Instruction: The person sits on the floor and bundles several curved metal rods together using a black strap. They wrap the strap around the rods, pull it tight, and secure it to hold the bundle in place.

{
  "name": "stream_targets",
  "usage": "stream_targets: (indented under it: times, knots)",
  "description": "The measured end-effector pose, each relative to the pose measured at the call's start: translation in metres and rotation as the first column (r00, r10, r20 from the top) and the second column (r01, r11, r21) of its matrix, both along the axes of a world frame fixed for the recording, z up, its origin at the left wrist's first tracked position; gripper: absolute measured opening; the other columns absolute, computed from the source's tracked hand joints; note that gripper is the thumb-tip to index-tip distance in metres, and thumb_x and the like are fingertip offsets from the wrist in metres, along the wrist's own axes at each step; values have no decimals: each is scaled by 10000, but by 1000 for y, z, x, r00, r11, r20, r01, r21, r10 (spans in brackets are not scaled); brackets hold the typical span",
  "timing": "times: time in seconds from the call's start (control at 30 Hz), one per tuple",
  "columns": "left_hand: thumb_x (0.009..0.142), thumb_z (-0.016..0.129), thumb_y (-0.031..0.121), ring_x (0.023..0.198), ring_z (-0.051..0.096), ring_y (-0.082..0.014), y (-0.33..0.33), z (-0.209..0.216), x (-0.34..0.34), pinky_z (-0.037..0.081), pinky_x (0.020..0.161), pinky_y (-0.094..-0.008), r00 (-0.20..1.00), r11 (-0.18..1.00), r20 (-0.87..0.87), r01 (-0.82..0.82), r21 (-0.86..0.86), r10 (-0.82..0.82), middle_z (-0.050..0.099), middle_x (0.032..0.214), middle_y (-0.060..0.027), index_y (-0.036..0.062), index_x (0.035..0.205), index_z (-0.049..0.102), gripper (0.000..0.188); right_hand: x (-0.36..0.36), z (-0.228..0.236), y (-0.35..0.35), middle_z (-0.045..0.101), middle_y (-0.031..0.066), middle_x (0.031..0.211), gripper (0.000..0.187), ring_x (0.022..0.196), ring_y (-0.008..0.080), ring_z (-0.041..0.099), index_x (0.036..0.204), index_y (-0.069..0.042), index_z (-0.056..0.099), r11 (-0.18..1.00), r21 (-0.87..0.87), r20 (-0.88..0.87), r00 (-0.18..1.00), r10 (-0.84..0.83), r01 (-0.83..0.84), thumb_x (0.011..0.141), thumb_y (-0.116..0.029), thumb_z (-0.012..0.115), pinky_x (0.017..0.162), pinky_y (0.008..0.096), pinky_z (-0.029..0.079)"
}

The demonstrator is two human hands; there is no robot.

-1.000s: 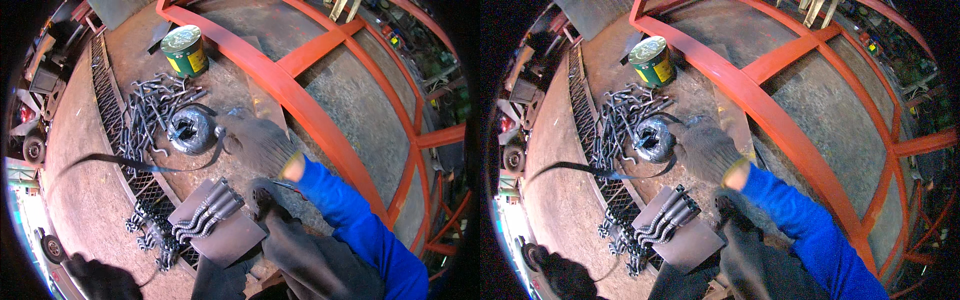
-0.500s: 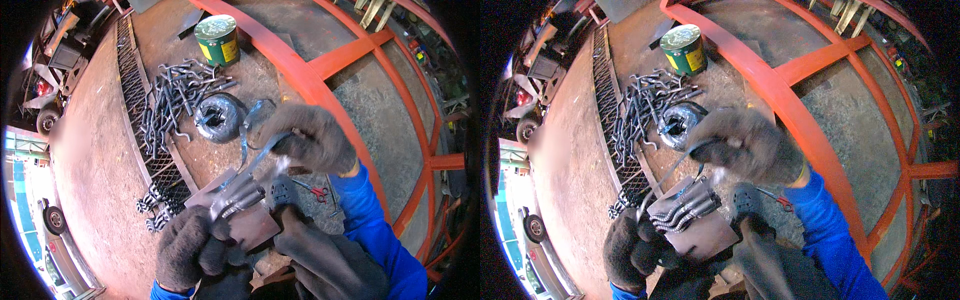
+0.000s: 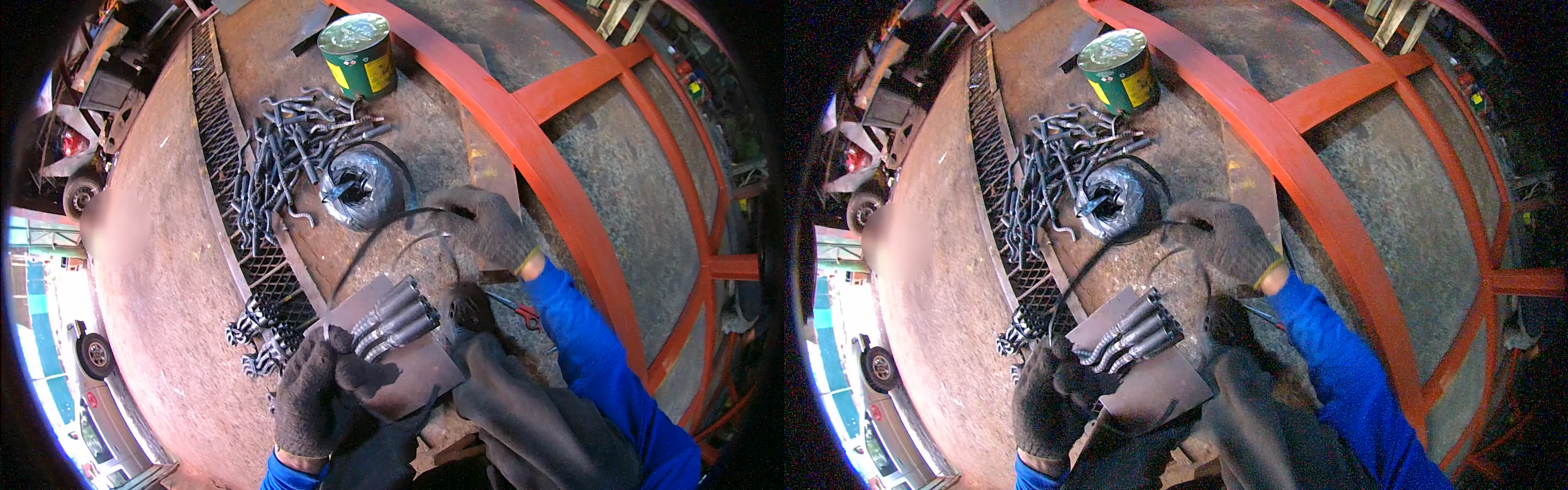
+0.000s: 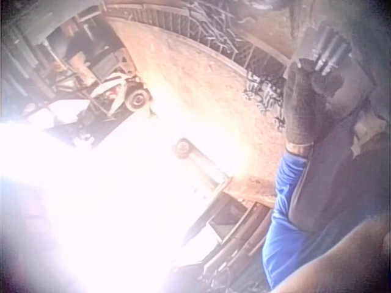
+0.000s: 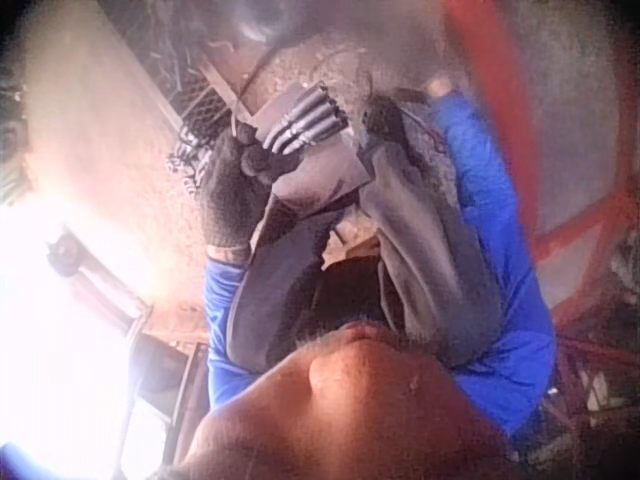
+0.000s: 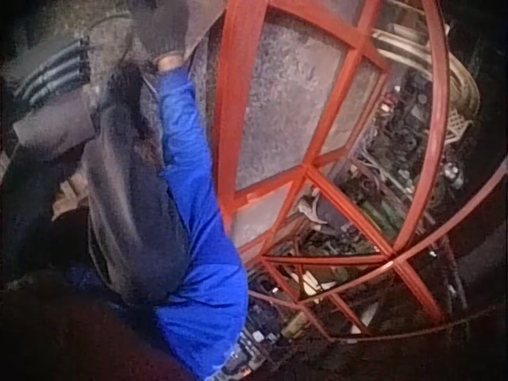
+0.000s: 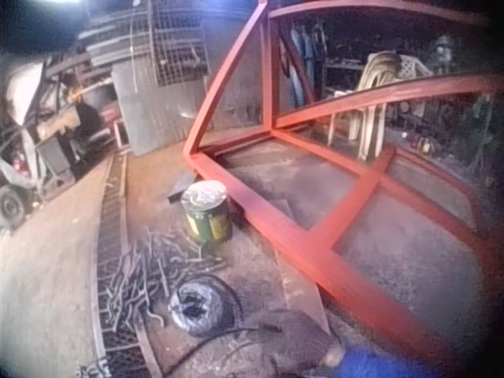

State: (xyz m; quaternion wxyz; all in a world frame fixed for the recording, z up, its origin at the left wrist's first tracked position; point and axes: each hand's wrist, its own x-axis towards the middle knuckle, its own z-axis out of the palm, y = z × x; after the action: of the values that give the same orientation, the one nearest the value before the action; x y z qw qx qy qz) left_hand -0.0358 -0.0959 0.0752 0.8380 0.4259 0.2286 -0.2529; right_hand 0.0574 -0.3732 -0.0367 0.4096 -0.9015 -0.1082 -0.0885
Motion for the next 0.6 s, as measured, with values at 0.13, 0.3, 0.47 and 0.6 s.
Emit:
stream_targets:
  times: [0.13,0.3,0.47,0.6]
  knots:
    - [988,570,178,1010,646,-303,9,-13,-5,516,943,-456,983,997,166,73,38,-78,654,1010,-150,39,1111,556,187,-35,51,11,690,100,918,381,748,171,649,1194,-10,615,951,-105,254,932,-258,292,919,-266,679,671,307,522]
    - [1012,535,169,1086,631,-278,-19,44,22,491,992,-428,908,990,404,135,-31,-112,663,1121,-155,31,1146,571,196,-97,137,6,688,119,937,412,741,183,660,1110,-19,631,904,405,-559,819,126,137,992,-401,531,698,305,542]
    - [1012,545,173,1077,629,-205,-68,96,24,491,959,-327,687,929,631,325,179,-361,653,1172,-131,11,1163,596,227,-100,120,17,684,86,926,430,738,155,652,1144,-39,643,605,797,-276,892,359,3,1031,-401,440,715,297,554]
    - [978,564,193,951,601,-206,-58,124,22,481,902,-338,651,951,696,252,177,-302,594,1010,-88,55,1093,618,187,-115,165,9,695,89,964,398,778,160,666,1198,-21,628,444,883,-348,849,398,153,1033,-339,457,730,308,562]
